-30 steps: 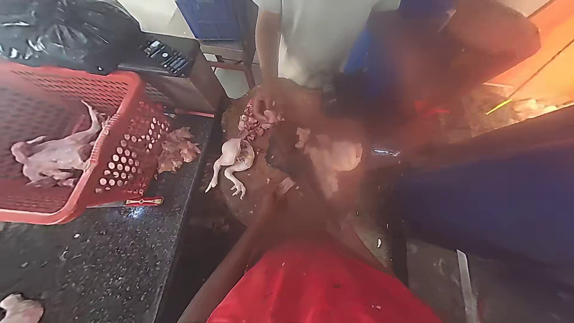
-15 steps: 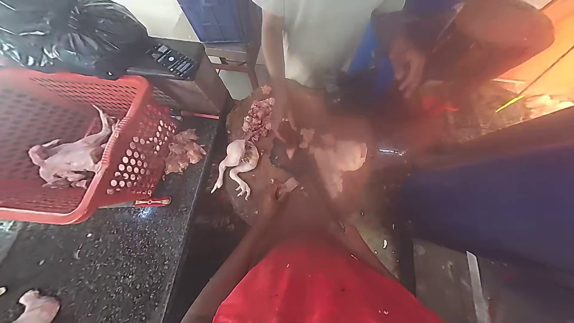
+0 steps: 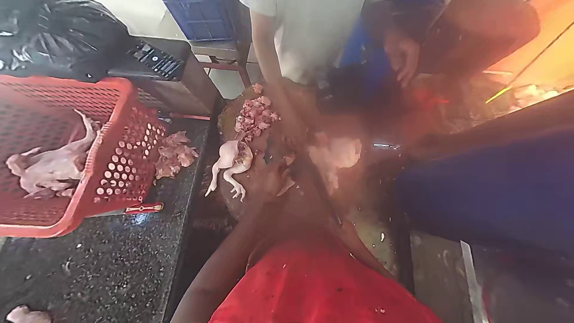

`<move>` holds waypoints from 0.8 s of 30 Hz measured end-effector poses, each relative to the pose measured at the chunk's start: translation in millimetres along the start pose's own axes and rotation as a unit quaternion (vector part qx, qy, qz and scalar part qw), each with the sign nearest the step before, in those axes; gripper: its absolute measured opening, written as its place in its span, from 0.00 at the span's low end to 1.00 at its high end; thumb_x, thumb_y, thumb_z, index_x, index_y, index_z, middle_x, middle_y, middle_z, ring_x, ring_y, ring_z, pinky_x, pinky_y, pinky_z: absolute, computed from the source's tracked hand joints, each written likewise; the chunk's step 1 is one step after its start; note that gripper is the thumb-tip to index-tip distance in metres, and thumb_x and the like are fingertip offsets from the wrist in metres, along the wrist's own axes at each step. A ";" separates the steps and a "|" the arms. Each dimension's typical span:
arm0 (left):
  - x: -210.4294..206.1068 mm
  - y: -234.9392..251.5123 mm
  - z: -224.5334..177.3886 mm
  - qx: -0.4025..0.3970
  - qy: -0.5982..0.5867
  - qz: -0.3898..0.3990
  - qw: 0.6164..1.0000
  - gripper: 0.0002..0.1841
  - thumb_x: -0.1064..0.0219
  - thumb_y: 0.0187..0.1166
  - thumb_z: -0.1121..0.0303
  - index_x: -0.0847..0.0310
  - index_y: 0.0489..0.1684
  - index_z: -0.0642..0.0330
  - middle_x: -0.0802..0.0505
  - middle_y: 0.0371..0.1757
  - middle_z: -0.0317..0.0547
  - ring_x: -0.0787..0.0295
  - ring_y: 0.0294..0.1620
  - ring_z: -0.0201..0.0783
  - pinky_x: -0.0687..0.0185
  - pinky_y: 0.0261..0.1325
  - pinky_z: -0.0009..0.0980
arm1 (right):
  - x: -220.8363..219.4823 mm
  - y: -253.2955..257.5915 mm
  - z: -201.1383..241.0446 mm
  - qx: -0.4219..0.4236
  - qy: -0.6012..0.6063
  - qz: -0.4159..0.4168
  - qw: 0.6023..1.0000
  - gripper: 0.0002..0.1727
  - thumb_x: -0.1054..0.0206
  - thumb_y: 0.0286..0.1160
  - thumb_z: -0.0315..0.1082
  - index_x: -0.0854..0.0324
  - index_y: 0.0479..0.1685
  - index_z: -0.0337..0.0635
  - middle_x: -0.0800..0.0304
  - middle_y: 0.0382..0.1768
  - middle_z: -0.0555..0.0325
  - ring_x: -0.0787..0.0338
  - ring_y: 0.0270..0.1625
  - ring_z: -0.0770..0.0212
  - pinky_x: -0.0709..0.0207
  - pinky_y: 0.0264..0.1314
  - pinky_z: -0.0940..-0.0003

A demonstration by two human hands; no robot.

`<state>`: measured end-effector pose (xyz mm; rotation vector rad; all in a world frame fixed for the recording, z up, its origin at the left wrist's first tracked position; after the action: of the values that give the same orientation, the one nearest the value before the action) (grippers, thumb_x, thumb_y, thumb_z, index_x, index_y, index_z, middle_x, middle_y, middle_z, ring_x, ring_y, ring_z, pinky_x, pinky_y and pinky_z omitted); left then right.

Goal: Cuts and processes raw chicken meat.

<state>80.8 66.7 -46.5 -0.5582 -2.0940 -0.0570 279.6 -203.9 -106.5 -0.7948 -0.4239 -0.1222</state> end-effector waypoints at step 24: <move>-4.2 -49.3 61.0 0.092 -0.192 0.005 0.977 0.17 0.36 0.86 0.62 0.18 0.66 0.62 0.06 0.54 0.52 0.08 0.53 0.41 0.14 0.62 0.43 | 10.0 15.9 120.4 0.105 -0.165 0.059 0.979 0.28 0.47 0.91 0.55 0.20 0.66 0.39 0.11 0.45 0.40 0.10 0.49 0.43 0.20 0.57 0.40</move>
<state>14.4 36.5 -75.5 -0.4958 -2.4383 0.2694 254.1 -106.4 -38.1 -0.6293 -0.6898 0.1657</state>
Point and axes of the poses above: each hand's wrist, its own y-axis towards the middle knuckle, its own x-axis out of the back of the hand, z = x × y, the point moved 8 cm from there along y, towards the middle knuckle
